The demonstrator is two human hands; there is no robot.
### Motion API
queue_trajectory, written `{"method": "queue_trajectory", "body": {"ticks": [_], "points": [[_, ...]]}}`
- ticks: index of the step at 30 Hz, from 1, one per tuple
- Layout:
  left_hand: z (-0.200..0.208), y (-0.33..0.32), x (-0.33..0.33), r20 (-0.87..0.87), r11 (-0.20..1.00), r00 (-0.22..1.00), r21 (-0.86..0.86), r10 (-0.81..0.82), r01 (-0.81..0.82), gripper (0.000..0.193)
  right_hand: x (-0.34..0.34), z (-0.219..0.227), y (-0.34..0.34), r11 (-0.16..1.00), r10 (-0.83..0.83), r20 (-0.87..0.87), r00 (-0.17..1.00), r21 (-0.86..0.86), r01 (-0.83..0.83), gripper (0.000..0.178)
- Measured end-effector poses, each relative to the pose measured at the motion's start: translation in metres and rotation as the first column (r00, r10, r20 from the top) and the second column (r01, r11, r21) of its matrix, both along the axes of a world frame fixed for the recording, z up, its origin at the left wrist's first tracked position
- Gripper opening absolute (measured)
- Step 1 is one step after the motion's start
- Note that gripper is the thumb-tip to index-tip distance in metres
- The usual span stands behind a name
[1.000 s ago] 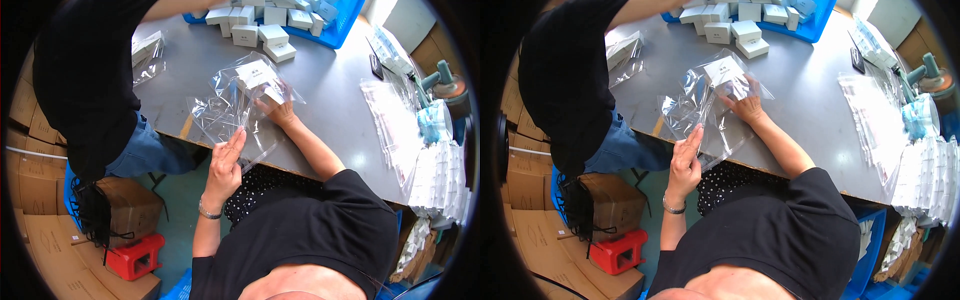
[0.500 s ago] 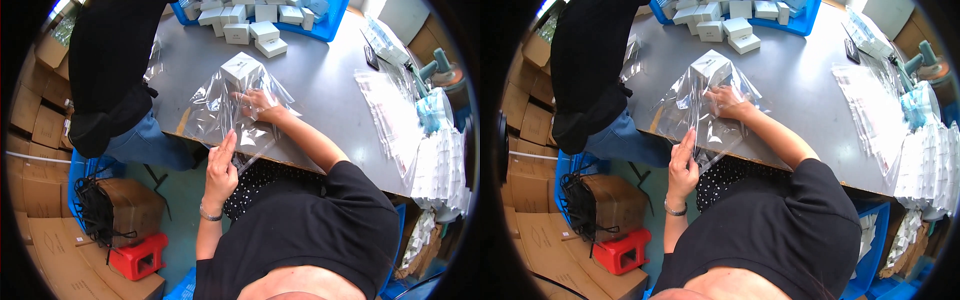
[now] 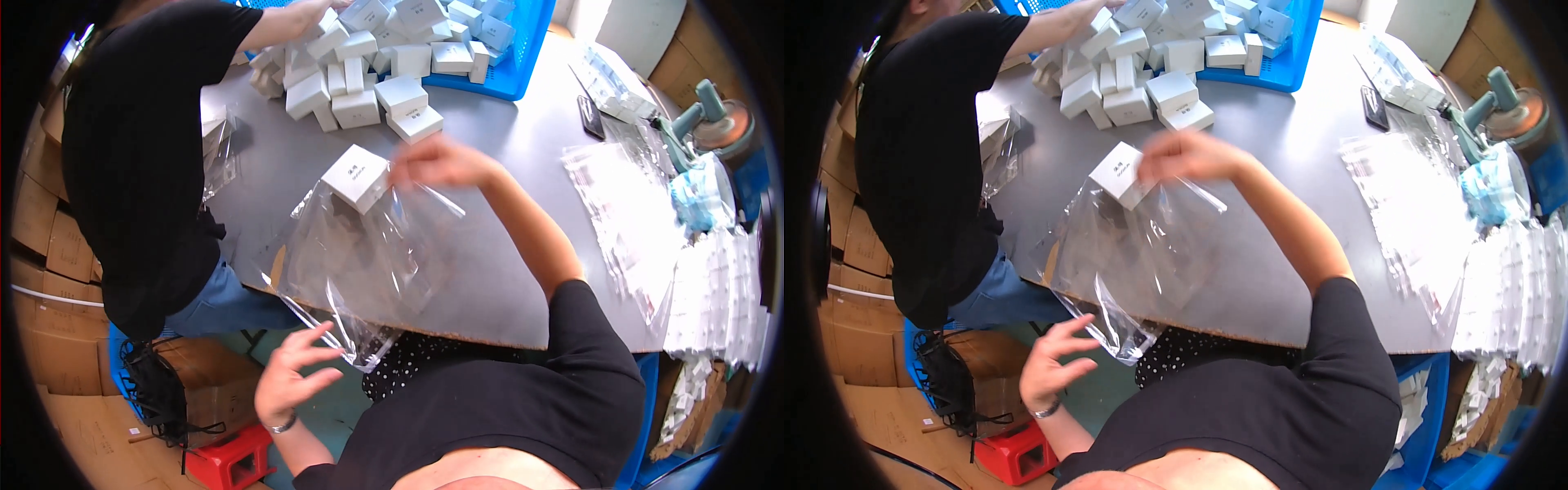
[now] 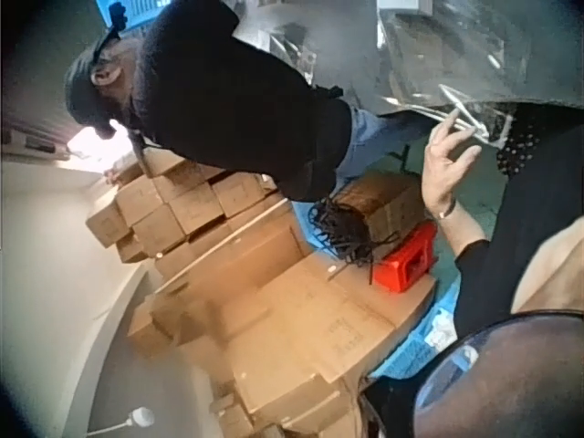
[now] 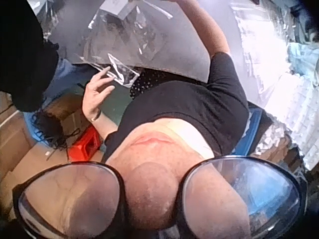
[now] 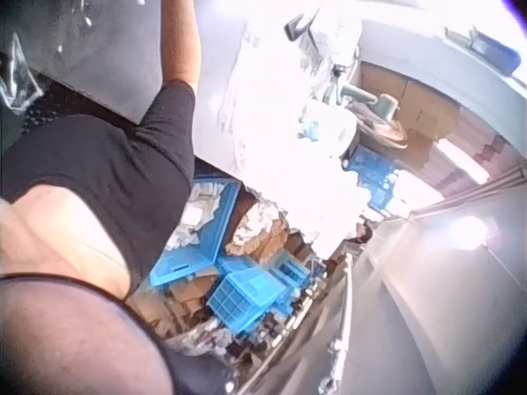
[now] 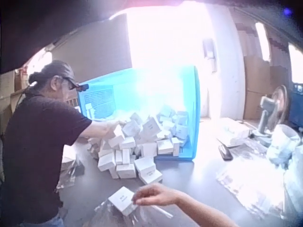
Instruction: Packaging several small white product boxes into clear plastic bags.
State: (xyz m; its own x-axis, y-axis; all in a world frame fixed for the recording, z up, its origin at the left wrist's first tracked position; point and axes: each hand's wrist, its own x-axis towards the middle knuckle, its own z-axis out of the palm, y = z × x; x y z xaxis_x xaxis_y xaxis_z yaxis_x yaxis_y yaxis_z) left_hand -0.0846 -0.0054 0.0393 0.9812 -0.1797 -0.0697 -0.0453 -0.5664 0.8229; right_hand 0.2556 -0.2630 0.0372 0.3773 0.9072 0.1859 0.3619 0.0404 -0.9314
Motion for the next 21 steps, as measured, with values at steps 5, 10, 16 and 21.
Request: {"method": "queue_trajectory", "body": {"ticks": [5, 10, 16, 21], "points": [[0.0, 0.001, 0.155, 0.174, 0.936, 0.92, -0.016, 0.35, -0.353, 0.058, 0.166, -0.1, 0.052, 0.376, -0.617, 0.76, 0.206, 0.056, 0.925, 0.08], [-0.051, 0.019, 0.301, 0.366, 0.758, 0.912, 0.537, 0.187, -0.371, 0.109, 0.132, -0.089, 0.031, 0.59, -0.502, 0.745, 0.438, -0.075, 0.804, 0.068], [-0.051, 0.009, 0.377, 0.239, 0.766, 0.97, 0.617, 0.04, -0.184, 0.102, 0.07, -0.088, -0.135, 0.621, -0.677, 0.62, 0.396, 0.192, 0.76, 0.064], [-0.051, -0.019, 0.377, 0.608, 0.613, 0.789, 0.658, -0.09, -0.438, 0.087, -0.054, -0.065, -0.201, 0.586, -0.691, 0.621, 0.37, 0.182, 0.79, 0.065]]}}
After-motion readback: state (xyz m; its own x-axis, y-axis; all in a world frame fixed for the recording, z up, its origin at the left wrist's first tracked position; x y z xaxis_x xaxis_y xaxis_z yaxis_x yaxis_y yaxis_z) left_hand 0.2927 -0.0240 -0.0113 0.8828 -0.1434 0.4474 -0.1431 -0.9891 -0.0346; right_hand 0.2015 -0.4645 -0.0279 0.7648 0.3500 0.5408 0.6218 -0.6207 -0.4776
